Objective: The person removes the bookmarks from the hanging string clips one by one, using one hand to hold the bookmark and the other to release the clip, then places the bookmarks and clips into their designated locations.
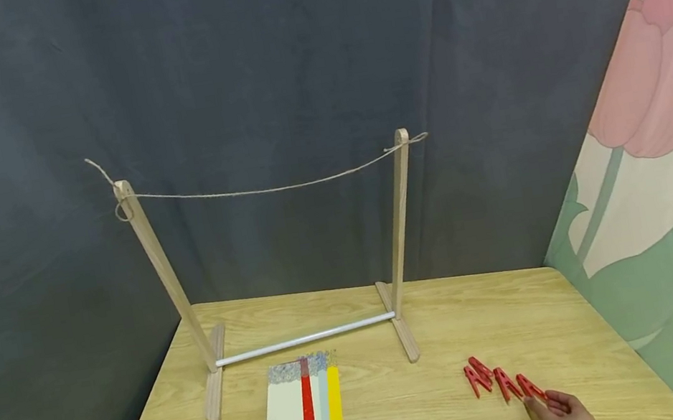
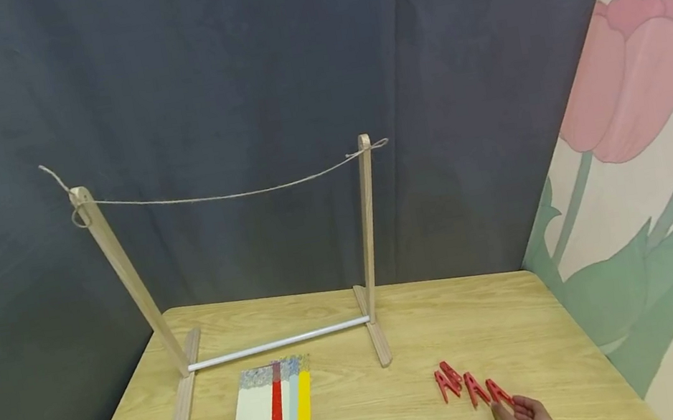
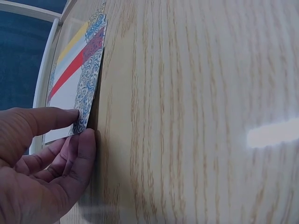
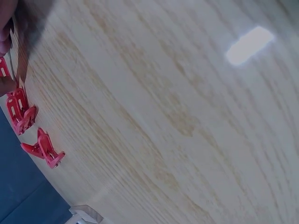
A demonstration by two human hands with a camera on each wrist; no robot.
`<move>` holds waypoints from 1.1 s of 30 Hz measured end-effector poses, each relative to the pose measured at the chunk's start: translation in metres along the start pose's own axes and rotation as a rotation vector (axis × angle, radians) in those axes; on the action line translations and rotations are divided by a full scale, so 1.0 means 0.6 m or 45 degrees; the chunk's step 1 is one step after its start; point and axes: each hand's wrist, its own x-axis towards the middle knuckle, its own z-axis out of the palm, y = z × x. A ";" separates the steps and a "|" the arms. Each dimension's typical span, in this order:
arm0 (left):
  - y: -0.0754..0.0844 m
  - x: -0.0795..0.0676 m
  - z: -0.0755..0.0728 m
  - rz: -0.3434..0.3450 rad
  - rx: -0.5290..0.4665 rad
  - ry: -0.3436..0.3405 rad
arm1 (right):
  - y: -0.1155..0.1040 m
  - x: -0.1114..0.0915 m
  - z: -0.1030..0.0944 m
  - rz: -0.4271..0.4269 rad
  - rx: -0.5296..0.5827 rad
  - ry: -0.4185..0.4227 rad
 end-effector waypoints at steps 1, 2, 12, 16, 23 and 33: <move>0.001 0.000 0.000 -0.005 0.005 0.000 | 0.001 0.000 -0.001 0.010 -0.010 -0.006; 0.002 -0.001 0.001 -0.013 0.006 0.002 | 0.003 0.000 -0.001 0.021 -0.020 -0.011; 0.002 -0.004 0.002 -0.022 0.006 0.008 | 0.003 -0.005 -0.004 0.055 -0.113 -0.031; 0.002 -0.005 0.002 -0.046 0.017 0.007 | 0.003 -0.009 -0.002 0.084 -0.108 -0.035; 0.001 -0.006 0.002 -0.062 0.012 0.032 | 0.005 -0.005 -0.008 0.022 -0.176 -0.104; 0.003 -0.009 -0.008 -0.116 -0.022 -0.015 | -0.001 -0.006 -0.017 0.014 -0.205 -0.145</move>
